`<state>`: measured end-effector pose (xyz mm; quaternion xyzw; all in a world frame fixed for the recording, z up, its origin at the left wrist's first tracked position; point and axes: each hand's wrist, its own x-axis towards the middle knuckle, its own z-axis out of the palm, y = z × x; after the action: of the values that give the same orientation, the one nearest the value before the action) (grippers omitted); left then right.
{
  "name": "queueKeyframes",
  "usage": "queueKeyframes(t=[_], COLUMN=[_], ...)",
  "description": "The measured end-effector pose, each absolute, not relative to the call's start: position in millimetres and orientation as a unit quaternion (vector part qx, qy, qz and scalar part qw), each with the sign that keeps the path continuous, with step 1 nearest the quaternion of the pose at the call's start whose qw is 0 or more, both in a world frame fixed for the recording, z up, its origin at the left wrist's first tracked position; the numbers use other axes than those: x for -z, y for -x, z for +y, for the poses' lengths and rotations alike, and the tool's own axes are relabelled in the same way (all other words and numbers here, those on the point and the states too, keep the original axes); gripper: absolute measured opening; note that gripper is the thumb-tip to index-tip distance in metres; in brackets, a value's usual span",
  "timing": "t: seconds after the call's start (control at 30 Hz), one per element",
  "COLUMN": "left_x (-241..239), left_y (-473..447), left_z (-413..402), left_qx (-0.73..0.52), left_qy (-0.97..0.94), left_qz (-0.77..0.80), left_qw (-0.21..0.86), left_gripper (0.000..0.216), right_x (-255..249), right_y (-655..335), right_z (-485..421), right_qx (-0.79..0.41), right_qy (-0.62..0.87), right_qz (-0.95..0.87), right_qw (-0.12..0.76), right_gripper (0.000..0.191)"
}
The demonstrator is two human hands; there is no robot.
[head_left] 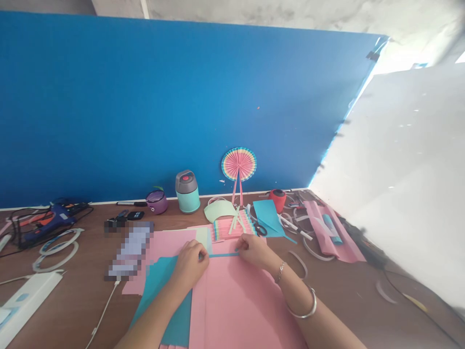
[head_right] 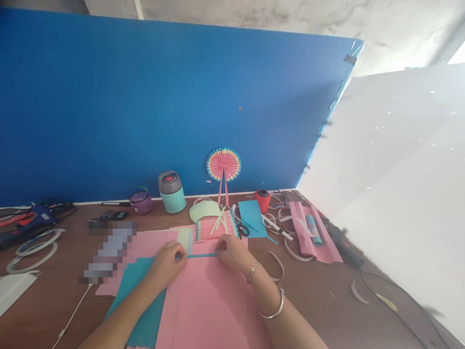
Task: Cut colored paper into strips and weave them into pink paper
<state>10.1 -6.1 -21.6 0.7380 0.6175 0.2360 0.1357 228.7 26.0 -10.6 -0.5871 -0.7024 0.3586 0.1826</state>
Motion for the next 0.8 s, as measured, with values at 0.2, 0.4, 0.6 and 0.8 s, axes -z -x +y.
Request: queueKeyframes(t=[0.2, 0.4, 0.6, 0.8], left_x=[22.3, 20.2, 17.8, 19.0], left_y=[-11.7, -14.4, -17.5, -19.7], left_z=[-6.9, -8.3, -10.2, -9.9], left_qx=[-0.226, -0.210, -0.193, -0.186], left_qy=[-0.739, -0.739, -0.741, -0.741], left_qz=[0.624, 0.632, 0.637, 0.642], left_qw=[0.119, 0.101, 0.085, 0.072], left_gripper=[0.019, 0.018, 0.018, 0.018], right_x=[8.5, 5.3, 5.1, 6.1], right_y=[-227.6, -226.1, -223.6, -222.9], right_z=[25.4, 24.1, 23.5, 23.3], right_qx=[-0.354, -0.353, -0.340, -0.334], right_qy=[0.589, 0.597, 0.610, 0.607], right_qz=[-0.703, -0.700, -0.697, -0.702], right_qw=[0.180, 0.171, 0.161, 0.164], right_gripper=[0.024, 0.028, 0.029, 0.029])
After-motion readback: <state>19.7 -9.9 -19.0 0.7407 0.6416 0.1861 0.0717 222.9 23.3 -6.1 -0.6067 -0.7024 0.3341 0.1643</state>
